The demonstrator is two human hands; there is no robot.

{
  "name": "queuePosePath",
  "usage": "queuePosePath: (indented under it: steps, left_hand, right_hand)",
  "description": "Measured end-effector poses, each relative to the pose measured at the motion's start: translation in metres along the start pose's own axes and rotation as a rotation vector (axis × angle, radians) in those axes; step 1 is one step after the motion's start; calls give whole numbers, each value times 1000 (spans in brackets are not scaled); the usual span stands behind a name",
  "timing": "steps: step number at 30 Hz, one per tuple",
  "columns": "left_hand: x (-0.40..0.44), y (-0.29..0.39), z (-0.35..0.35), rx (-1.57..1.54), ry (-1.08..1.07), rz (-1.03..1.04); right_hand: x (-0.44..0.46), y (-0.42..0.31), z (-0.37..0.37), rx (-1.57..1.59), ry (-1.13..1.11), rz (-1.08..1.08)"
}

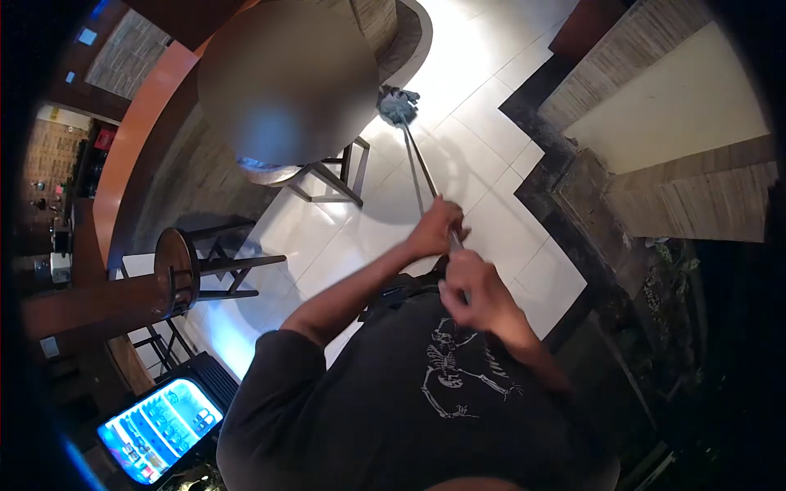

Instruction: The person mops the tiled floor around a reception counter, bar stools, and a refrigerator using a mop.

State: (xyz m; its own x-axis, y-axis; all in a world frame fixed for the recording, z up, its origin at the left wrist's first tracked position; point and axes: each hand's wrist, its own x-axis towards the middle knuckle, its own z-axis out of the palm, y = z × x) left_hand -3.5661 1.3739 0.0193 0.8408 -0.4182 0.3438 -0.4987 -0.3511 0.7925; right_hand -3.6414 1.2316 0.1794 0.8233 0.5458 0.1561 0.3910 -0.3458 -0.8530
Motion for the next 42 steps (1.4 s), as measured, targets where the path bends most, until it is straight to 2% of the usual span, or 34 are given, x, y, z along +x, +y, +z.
queuePosePath:
  steps: [3,6,7,9,12,13,15,18,21,24,25,27,28,30,34,38,42]
  left_hand:
    - [0,48,19,-32,-88,-86]
    - [10,48,25,58,-202,-103]
    - [15,43,29,41,-182,-79]
    - [27,23,39,8,-139,-28]
    - [51,-15,36,27,-99,-81]
    - [57,-39,39,60,-16,-31]
    - [74,-86,35,50,14,-52]
    - [101,-139,30,116,-2,-106]
    - [133,-169,40,209,-100,-76]
    - [175,-140,52,287,-186,-102]
    - [188,-113,43,220,-238,-57]
    - [209,-62,40,210,-218,-95]
    - [214,-50,42,240,-164,-79]
    - [217,-41,36,81,-216,-49]
    - [222,-75,19,-64,-249,-52]
    - [236,-121,2,-11,-150,-11]
    - [248,-199,-10,33,-96,-29]
  right_hand:
    - [-20,-18,-34,76,-70,-55]
    - [-24,5,-43,255,-151,-131]
    - [-26,14,-44,269,-124,-150]
    - [-16,29,-49,290,-104,-170]
    - [14,67,-45,267,-20,-259]
    - [28,85,-38,251,18,-294]
    - [55,128,-23,180,66,-318]
    - [90,173,-22,67,25,-159]
    - [98,180,-35,-15,190,-6]
    - [81,160,-73,33,322,241]
    - [73,146,-97,19,280,178]
    - [69,102,-146,49,236,78]
    - [72,86,-160,98,241,41]
    - [76,83,-171,33,188,31]
    - [114,97,-156,-58,226,85]
    - [167,121,-144,-79,247,-76]
    - [220,156,-118,-185,109,-26]
